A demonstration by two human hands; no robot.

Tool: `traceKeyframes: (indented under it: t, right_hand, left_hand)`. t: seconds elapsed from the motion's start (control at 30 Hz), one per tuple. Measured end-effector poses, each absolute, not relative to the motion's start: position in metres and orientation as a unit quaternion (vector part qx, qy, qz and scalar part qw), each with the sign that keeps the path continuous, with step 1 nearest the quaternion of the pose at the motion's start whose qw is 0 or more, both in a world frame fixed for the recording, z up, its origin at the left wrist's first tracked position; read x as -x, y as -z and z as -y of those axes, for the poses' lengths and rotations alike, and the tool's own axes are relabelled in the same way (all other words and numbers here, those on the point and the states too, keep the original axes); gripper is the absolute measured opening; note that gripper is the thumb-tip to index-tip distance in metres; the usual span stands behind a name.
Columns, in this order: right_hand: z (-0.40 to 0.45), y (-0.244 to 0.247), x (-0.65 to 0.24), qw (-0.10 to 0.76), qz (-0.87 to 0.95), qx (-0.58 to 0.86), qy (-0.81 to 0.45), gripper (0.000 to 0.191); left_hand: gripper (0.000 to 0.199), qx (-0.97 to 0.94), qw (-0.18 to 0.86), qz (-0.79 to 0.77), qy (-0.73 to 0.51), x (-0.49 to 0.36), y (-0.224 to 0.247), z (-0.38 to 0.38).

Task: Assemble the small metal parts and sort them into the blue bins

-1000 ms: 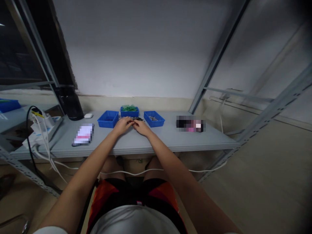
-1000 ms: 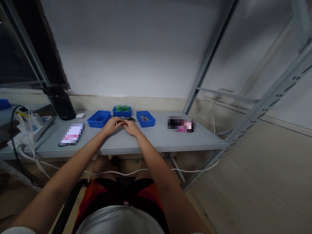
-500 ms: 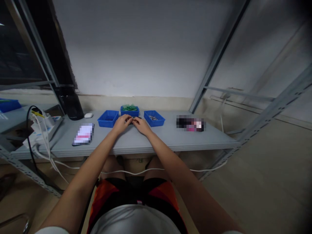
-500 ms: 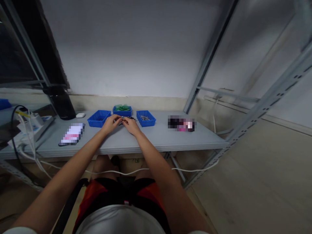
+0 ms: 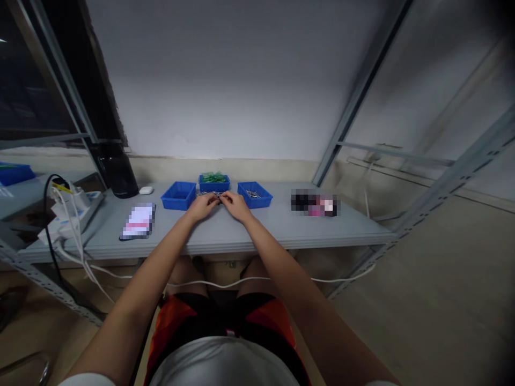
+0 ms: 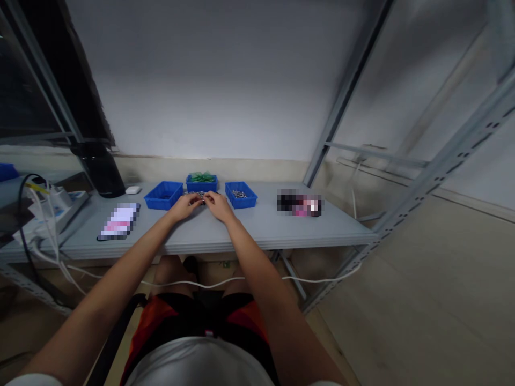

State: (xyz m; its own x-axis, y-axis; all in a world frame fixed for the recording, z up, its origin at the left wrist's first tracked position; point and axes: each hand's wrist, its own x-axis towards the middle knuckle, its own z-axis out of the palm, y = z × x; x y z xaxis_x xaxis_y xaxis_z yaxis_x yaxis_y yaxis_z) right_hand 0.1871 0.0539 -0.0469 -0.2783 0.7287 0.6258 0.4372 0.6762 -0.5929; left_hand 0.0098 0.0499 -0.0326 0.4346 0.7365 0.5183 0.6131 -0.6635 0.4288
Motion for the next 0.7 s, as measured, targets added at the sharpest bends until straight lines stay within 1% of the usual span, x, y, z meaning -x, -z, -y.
traceKeyframes:
  t: [0.23,0.53,0.7]
  right_hand:
    - [-0.0518,0.0436,-0.1865,0.485,0.775,0.372,-0.163,0.024]
    - [-0.0578,0.0454,-0.1860,0.503,0.750,0.385,-0.193,0.019]
    - [-0.0575,0.0456,-0.1878,0.494,0.748,0.398,-0.198,0.018]
  left_hand:
    - [0.025,-0.836,0.098,-0.400,-0.363,-0.0106,0.0317,-0.0501]
    - [0.026,-0.847,0.075,-0.403,-0.339,-0.0089,0.0284,-0.0469]
    - [0.028,-0.832,0.074,-0.410,-0.367,-0.0085,0.0281,-0.0482]
